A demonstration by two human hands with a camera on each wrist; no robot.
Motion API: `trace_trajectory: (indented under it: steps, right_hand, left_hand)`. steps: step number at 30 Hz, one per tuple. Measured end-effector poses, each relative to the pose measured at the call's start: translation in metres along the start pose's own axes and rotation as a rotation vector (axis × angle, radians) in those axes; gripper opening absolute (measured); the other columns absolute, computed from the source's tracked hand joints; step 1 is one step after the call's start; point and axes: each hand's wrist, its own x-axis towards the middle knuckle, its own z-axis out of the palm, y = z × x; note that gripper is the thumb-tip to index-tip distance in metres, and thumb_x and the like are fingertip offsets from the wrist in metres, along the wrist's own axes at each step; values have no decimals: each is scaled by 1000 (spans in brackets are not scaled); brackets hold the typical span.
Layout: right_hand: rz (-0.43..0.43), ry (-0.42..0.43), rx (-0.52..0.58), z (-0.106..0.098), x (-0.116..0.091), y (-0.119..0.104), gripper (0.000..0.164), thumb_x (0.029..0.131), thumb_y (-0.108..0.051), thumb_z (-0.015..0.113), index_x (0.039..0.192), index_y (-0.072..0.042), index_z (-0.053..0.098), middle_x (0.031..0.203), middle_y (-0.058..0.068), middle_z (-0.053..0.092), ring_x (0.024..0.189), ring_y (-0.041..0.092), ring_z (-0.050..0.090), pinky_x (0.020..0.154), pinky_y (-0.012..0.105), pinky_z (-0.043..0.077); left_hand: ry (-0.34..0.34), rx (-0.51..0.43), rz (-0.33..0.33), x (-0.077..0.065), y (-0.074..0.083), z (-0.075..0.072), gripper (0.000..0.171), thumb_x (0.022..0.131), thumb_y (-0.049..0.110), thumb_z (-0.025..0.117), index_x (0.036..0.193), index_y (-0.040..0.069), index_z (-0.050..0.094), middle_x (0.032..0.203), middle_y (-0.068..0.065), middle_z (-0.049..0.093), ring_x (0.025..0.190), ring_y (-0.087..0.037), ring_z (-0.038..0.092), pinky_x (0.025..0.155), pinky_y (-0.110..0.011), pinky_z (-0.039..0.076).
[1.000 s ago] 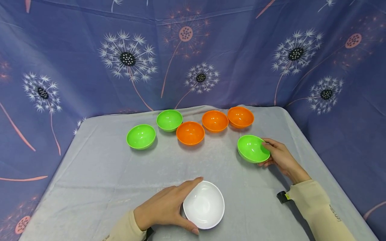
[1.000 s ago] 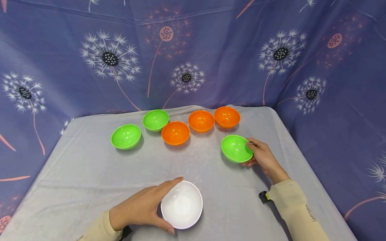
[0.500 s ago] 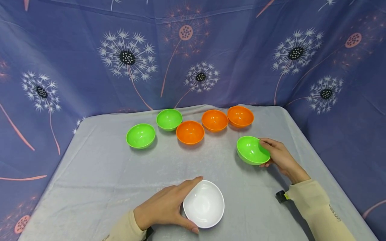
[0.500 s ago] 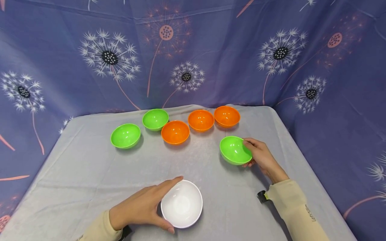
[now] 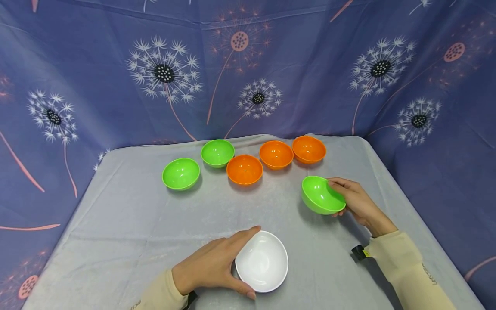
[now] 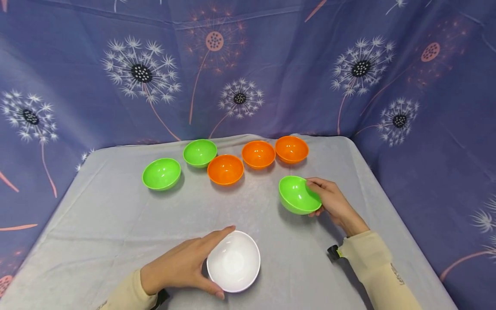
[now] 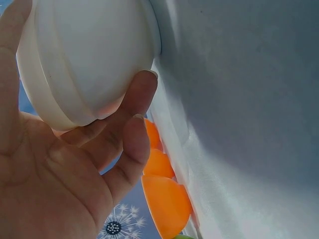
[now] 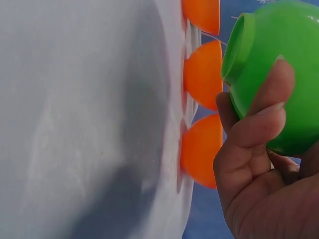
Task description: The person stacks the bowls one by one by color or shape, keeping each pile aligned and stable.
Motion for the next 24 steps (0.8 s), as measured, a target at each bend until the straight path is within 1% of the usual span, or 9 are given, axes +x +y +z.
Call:
trace_trajectory:
  steps: [9,18,21,24]
  right_hand:
    - [14,-38,-2,7,-3,-6,41,103,-28,46,120,10,47,81,13,59,45,27,57,40,33,50]
    - [-3,-69,-14,16,-8,-11,36,104,-25,45,114,10,48,82,15,57,46,25,56,39,35,50]
    - [-4,-78,-16,19,-10,-12,36,104,-26,45,112,9,48,80,16,57,46,25,56,39,37,50]
    - [-11,-85,-13,23,-11,-12,35,104,-26,45,110,9,48,80,17,56,46,25,56,38,42,50]
  left_hand:
    - [3,-12,5,0,0,-1,119,61,81,63,153,22,16,146,9,34,124,-8,40,97,-38,42]
    - [0,-17,-3,-1,1,-1,119,61,81,63,153,23,15,146,9,33,125,-9,40,97,-39,42]
    - [-2,-19,-8,-1,1,-1,119,61,81,63,153,23,15,146,10,33,125,-9,39,98,-39,42]
    - [-1,-20,-10,-1,0,-1,119,61,81,64,153,24,15,146,10,33,125,-9,39,97,-39,42]
